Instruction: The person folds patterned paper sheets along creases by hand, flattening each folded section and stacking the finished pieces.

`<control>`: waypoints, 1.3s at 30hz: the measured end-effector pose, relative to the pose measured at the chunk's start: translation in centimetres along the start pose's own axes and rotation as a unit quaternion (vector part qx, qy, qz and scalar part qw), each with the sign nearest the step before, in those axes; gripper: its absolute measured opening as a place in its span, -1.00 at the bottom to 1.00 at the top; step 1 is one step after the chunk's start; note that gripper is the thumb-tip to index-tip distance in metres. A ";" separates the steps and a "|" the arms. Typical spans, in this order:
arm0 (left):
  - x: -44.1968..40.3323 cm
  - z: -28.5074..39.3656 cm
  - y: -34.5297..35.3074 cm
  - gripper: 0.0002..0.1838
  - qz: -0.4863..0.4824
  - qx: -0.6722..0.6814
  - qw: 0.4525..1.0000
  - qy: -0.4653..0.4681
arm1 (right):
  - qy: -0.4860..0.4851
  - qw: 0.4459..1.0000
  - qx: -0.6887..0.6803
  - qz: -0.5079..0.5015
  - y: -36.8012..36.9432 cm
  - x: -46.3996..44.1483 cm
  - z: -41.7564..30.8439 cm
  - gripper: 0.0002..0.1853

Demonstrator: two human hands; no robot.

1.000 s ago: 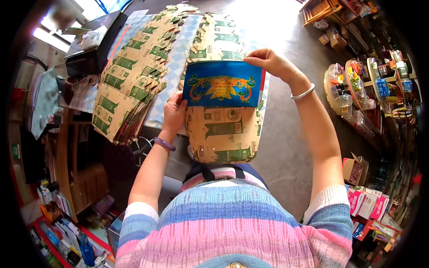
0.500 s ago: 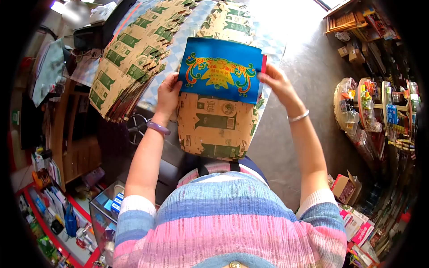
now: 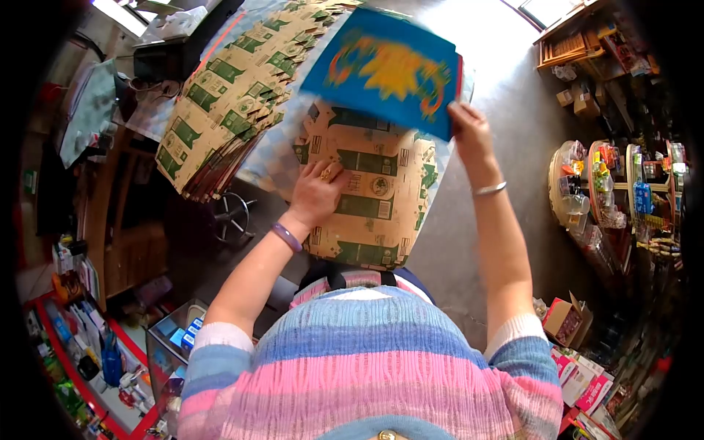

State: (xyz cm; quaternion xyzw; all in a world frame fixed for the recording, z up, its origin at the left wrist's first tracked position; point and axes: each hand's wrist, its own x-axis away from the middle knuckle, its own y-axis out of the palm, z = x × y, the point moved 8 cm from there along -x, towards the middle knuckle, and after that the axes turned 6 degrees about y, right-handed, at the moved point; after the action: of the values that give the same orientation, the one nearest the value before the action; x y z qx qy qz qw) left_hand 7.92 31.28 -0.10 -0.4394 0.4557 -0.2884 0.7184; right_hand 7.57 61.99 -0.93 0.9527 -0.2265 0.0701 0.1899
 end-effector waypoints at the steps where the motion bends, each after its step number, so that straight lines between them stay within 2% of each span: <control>1: 0.1 0.1 -0.1 -0.73 0.003 0.004 1.000 0.000 | -0.011 0.998 -0.049 -0.038 -2.1 -3.0 -1.3 -0.88; 2: 0.0 -0.1 -0.2 -0.72 0.000 0.004 1.000 -0.001 | -0.080 0.991 -0.109 -0.001 -2.0 -3.6 -5.0 -0.94; 3: 0.0 -0.1 -0.1 -0.72 -0.003 0.006 1.000 0.000 | -0.122 0.982 -0.145 -0.011 -5.5 -7.1 -7.7 -0.97; 4: 0.1 -0.1 0.0 -0.71 -0.006 0.009 1.000 0.001 | -0.201 0.953 -0.192 0.121 -7.3 -6.8 -12.5 -0.97; 6: 0.4 -0.4 0.4 -0.69 -0.013 0.038 0.999 -0.017 | -0.231 0.921 -0.205 0.239 -13.0 -7.2 -20.9 -0.94; 8: 0.6 -0.5 0.6 -0.67 -0.004 0.046 0.999 -0.023 | -0.388 0.858 -0.155 0.299 -12.5 -1.4 -30.4 -0.88; 9: 0.6 -0.5 0.6 -0.67 -0.003 0.043 0.999 -0.023 | -0.460 0.815 -0.072 0.344 -12.8 1.6 -34.7 -0.86; 11: 0.5 -0.5 0.5 -0.68 0.002 0.040 0.999 -0.023 | -0.565 0.720 0.026 0.403 -9.8 7.5 -39.8 -0.82; 12: 0.5 -0.5 0.4 -0.69 0.005 0.042 0.999 -0.024 | -0.603 0.677 0.041 0.421 -7.6 10.2 -40.6 -0.79; 14: 0.3 -0.4 0.2 -0.72 0.009 0.033 0.999 -0.021 | -0.668 0.548 0.243 0.440 -3.2 13.7 -41.9 -0.75; 15: 0.1 -0.2 -0.1 -0.75 0.011 0.023 1.000 -0.017 | -0.681 0.502 0.309 0.436 -1.4 14.5 -41.4 -0.78; 16: 0.0 -0.2 -0.2 -0.77 0.012 0.012 1.000 -0.013 | -0.684 0.468 0.370 0.420 1.3 15.0 -39.7 -0.81; 18: 0.3 -0.4 0.2 -0.75 0.006 0.019 1.000 -0.011 | -0.667 0.440 0.491 0.346 7.8 14.6 -33.6 -0.86; 21: 0.6 -0.4 0.6 -0.69 0.010 0.033 0.999 -0.005 | -0.611 0.435 0.636 0.178 16.3 13.7 -19.0 -0.93; 24: 1.0 0.2 -0.3 -0.75 -0.003 0.005 1.000 0.025 | -0.532 0.445 0.720 0.001 18.3 13.6 -2.7 -0.92; 26: 1.6 0.2 -1.0 -0.81 0.019 0.005 0.999 0.025 | -0.441 0.514 0.729 -0.097 17.2 14.1 5.1 -0.92; 28: 2.8 0.3 -1.1 -0.88 -0.011 0.015 1.000 0.024 | -0.422 0.546 0.718 -0.088 16.7 14.8 7.8 -0.92; 31: 4.6 0.1 -3.1 -0.94 0.021 0.079 0.997 0.017 | -0.399 0.561 0.721 -0.084 16.5 14.7 9.0 -0.94; 34: 4.2 1.4 -5.7 -0.65 0.115 -0.009 0.990 0.086 | -0.388 0.558 0.729 -0.082 16.8 15.0 9.5 -0.95; 39: 3.0 -0.7 -2.8 -0.72 0.032 -0.040 0.993 0.107 | -0.389 0.571 0.719 -0.080 16.8 14.8 9.6 -0.93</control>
State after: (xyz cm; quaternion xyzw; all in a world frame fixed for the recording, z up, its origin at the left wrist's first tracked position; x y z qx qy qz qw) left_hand 8.47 27.29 1.07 -0.4194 0.5548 -0.2919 0.6566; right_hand 13.46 38.32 -0.96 0.7255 -0.0765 -0.1835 -0.6588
